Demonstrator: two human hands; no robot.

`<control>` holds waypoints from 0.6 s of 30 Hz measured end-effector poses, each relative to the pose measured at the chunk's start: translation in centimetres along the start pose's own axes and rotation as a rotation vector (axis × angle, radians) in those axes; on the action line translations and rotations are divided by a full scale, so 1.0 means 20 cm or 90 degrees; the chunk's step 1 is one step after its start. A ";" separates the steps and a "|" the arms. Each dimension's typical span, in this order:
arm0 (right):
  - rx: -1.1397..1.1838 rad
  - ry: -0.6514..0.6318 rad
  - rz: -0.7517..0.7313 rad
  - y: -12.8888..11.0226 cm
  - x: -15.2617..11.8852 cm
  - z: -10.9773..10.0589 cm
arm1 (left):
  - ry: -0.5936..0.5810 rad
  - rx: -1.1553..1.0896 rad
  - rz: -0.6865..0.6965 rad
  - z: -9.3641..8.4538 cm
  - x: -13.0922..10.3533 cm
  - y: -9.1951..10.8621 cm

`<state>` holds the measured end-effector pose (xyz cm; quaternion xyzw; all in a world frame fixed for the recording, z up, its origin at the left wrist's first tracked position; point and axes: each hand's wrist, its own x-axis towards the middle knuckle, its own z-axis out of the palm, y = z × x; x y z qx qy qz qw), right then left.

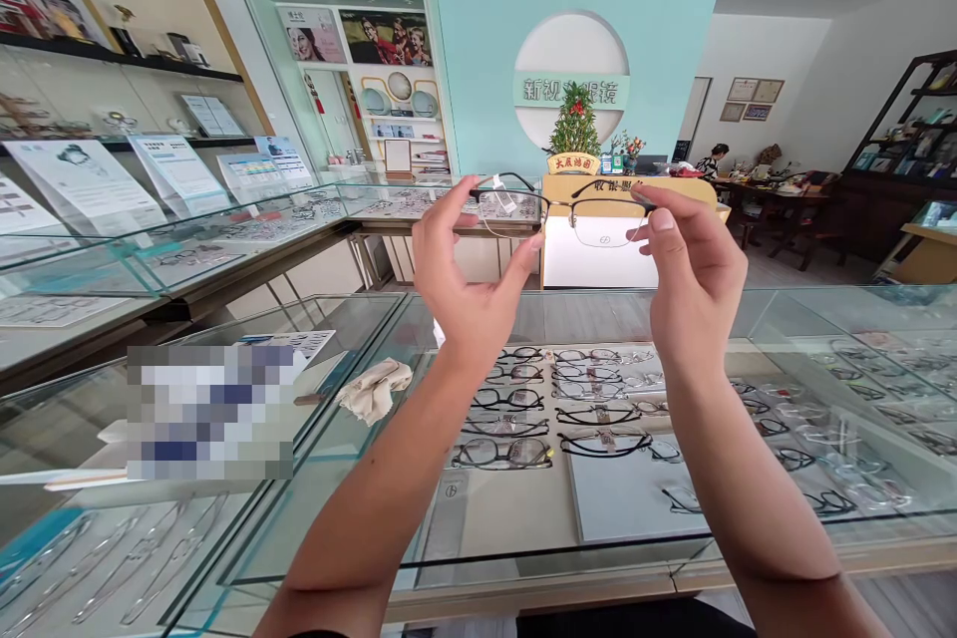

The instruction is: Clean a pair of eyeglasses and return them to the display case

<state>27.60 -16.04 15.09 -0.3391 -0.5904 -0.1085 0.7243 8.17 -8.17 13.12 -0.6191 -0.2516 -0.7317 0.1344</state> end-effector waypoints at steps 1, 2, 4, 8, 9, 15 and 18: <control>0.002 0.003 -0.001 -0.01 0.00 0.00 | 0.001 -0.002 0.003 0.00 0.00 0.00; 0.007 0.006 -0.002 -0.01 0.00 0.00 | 0.005 -0.004 0.008 0.00 0.00 0.00; 0.026 0.011 -0.003 -0.01 0.01 0.00 | 0.014 -0.007 0.020 0.00 0.00 0.00; 0.052 -0.001 0.003 0.00 0.01 0.00 | 0.002 0.003 0.018 0.00 0.00 0.01; 0.057 -0.006 0.006 0.01 0.01 0.00 | -0.003 0.001 0.017 0.00 0.01 0.01; 0.120 -0.033 0.060 0.04 0.02 -0.01 | -0.015 -0.025 0.008 0.00 0.00 0.00; 0.164 -0.025 0.099 0.04 0.02 -0.01 | -0.019 -0.028 0.002 0.00 0.00 0.00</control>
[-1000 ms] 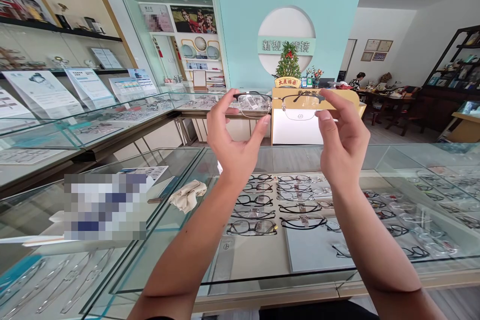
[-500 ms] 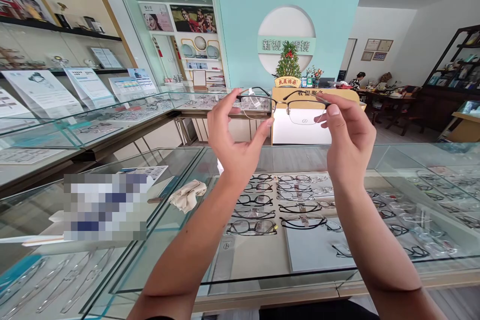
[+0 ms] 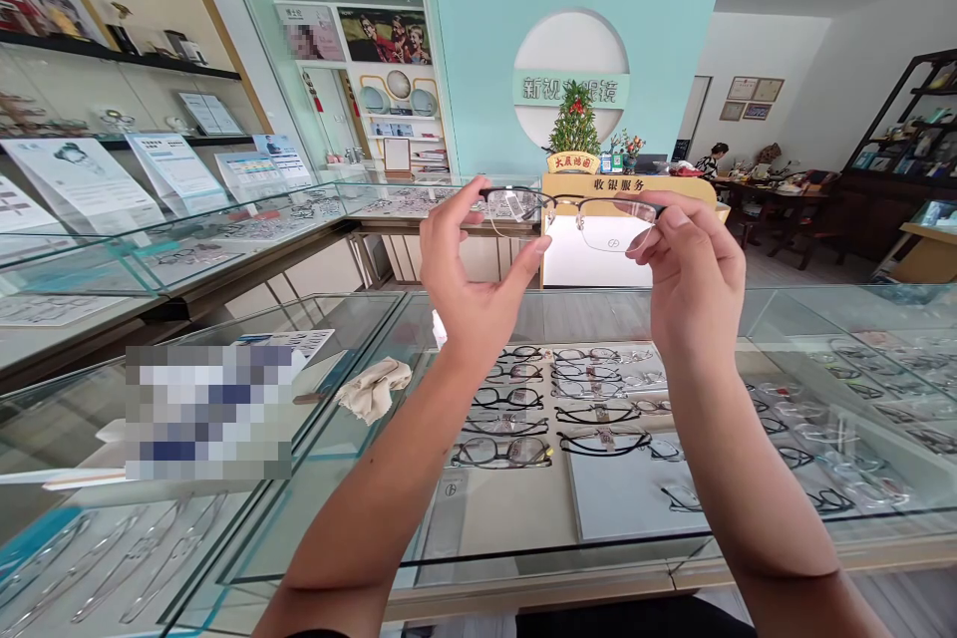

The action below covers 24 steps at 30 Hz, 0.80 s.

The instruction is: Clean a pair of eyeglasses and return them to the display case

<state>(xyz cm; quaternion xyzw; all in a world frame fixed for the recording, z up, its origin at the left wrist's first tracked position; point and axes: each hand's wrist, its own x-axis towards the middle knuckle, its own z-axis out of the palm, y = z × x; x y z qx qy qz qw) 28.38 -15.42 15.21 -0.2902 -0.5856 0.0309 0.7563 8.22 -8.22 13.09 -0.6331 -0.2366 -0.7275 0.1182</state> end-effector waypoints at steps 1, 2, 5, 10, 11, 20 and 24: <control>0.008 0.004 0.011 0.00 0.00 0.00 | -0.002 0.000 -0.001 0.00 0.00 0.00; 0.012 0.006 0.020 0.01 0.00 0.00 | -0.004 0.002 -0.003 0.00 0.00 0.00; 0.017 0.000 0.024 0.03 0.01 -0.01 | -0.007 0.016 0.000 0.00 0.00 0.00; 0.004 -0.026 -0.013 0.07 0.03 -0.03 | -0.010 0.025 0.016 0.00 0.01 0.01; 0.002 -0.027 -0.015 0.07 0.03 -0.04 | -0.012 0.026 0.017 0.00 0.01 0.01; 0.068 0.021 0.034 0.09 0.03 -0.01 | -0.017 -0.020 0.019 0.02 0.00 0.01; 0.041 0.010 0.017 0.08 0.03 -0.02 | -0.034 -0.010 0.002 0.01 0.00 0.01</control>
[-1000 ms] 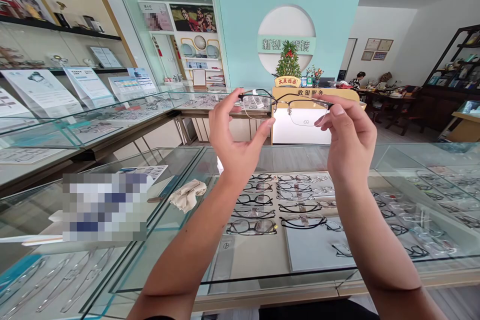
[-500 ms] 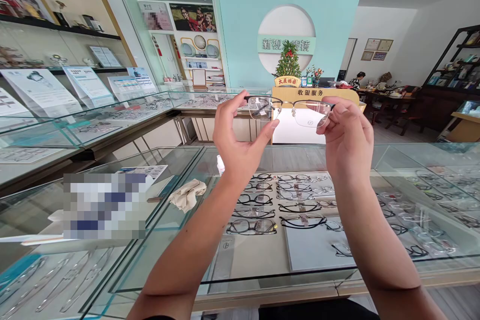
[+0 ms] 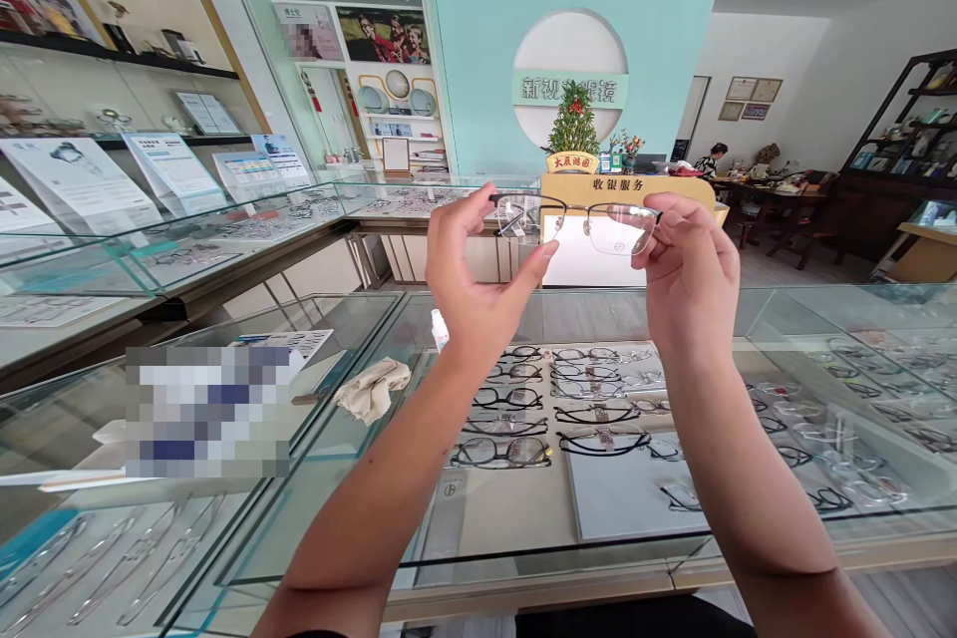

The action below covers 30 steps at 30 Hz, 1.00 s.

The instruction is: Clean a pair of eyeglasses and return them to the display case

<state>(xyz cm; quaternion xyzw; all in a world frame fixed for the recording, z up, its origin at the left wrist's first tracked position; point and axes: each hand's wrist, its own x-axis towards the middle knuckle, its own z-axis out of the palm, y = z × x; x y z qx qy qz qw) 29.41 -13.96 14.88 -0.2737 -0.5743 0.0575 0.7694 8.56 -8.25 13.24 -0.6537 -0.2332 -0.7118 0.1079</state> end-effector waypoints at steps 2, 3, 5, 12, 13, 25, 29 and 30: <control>-0.024 -0.004 -0.024 -0.02 0.01 -0.02 | 0.001 -0.007 0.018 -0.01 0.00 0.00; -0.036 -0.002 -0.039 -0.04 0.02 -0.03 | 0.001 -0.013 0.030 -0.01 0.01 0.00; -0.068 0.002 -0.063 -0.07 0.03 -0.05 | 0.000 -0.024 0.057 -0.02 0.01 0.00; -0.215 -0.090 -0.119 -0.16 0.01 -0.04 | -0.063 -0.019 0.070 -0.04 0.02 0.04; -0.229 -0.097 -0.123 -0.16 0.01 -0.03 | -0.072 -0.020 0.068 -0.04 0.02 0.05; -0.222 -0.155 -0.067 -0.10 0.02 -0.02 | -0.132 -0.136 0.023 -0.02 0.02 0.05; -0.170 -0.202 -0.025 -0.09 0.02 -0.02 | -0.137 -0.175 0.004 0.00 0.01 0.04; -0.157 -0.212 -0.012 -0.09 0.02 -0.02 | -0.134 -0.186 0.005 0.00 0.01 0.04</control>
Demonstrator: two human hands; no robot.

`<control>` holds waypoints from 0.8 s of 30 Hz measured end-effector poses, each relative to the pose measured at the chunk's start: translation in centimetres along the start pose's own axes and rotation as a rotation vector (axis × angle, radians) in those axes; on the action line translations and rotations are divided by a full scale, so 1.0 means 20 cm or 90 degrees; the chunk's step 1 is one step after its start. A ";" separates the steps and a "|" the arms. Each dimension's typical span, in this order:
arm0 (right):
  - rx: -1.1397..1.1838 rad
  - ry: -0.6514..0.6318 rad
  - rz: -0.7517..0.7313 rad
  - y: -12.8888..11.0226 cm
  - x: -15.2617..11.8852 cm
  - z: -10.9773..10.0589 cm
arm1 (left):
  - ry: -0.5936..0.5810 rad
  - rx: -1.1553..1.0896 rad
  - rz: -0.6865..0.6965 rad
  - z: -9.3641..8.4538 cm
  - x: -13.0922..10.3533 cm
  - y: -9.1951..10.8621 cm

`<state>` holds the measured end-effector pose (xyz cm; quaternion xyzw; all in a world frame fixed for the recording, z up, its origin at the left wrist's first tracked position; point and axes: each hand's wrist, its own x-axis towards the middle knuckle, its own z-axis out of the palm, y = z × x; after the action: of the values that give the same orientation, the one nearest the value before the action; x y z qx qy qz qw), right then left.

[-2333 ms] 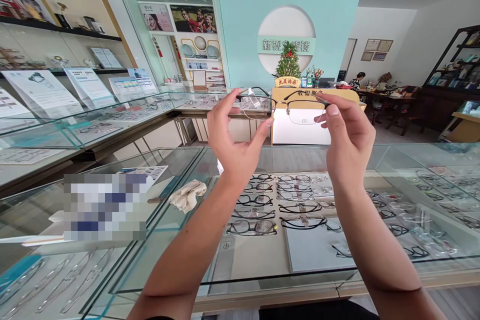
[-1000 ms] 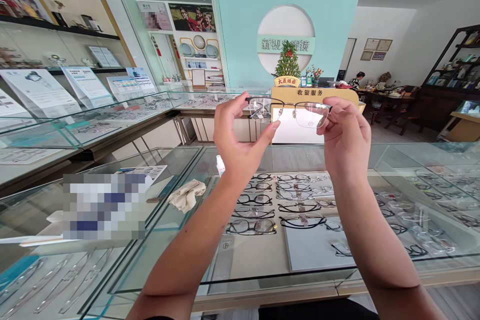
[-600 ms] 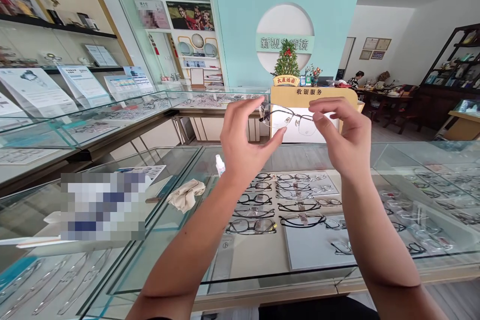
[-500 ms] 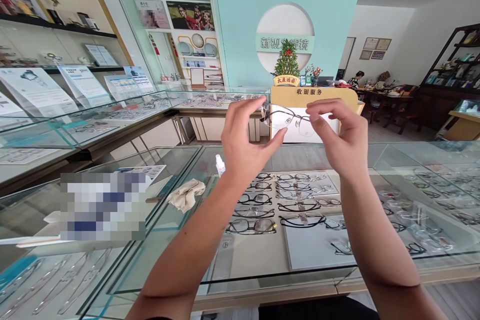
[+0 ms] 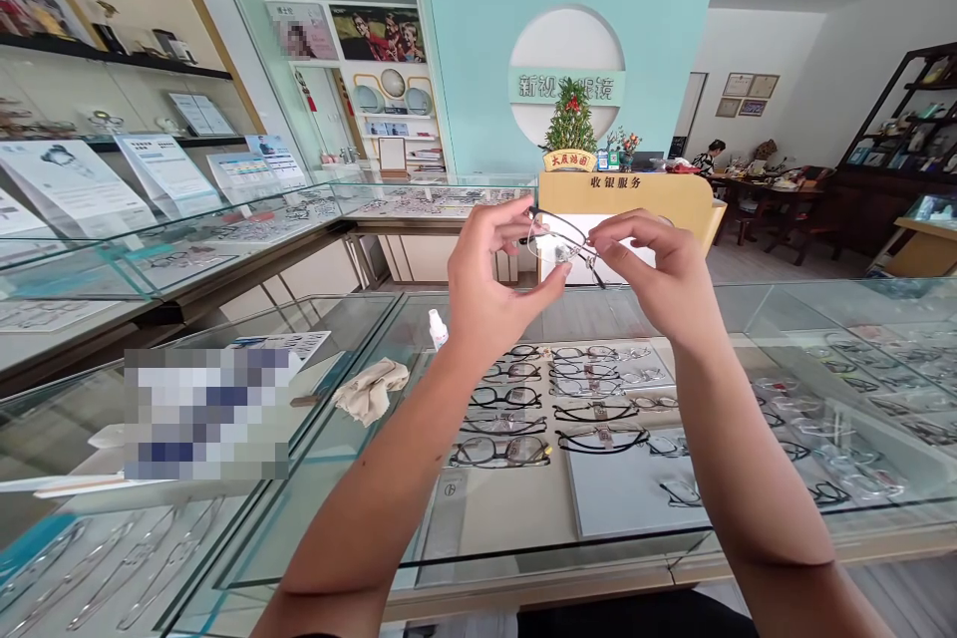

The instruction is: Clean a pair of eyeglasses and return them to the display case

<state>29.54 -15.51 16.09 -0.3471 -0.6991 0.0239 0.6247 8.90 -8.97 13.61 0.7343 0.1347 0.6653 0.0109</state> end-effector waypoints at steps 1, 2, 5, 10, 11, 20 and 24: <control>0.013 -0.011 0.011 0.00 0.00 0.00 | 0.001 -0.013 0.003 0.00 0.00 0.00; 0.025 -0.020 0.025 0.00 0.00 0.00 | 0.001 -0.026 0.005 0.00 0.00 0.00; 0.069 -0.046 0.083 0.01 0.01 -0.01 | -0.010 -0.060 0.002 0.01 0.00 -0.02; 0.198 -0.106 0.181 0.00 0.02 -0.02 | -0.029 -0.116 0.003 0.01 -0.01 -0.04; 0.218 -0.108 0.195 0.00 0.02 -0.02 | -0.031 -0.128 0.008 0.01 -0.01 -0.05; 0.299 -0.125 0.282 -0.08 0.02 -0.06 | -0.089 -0.278 0.020 0.03 0.00 -0.14; 0.282 -0.091 0.255 -0.06 0.01 -0.04 | -0.070 -0.251 -0.013 0.03 0.00 -0.10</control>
<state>29.71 -16.53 17.03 -0.3308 -0.6365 0.3227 0.6174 9.15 -6.87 13.14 0.7519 0.0085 0.6373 0.1686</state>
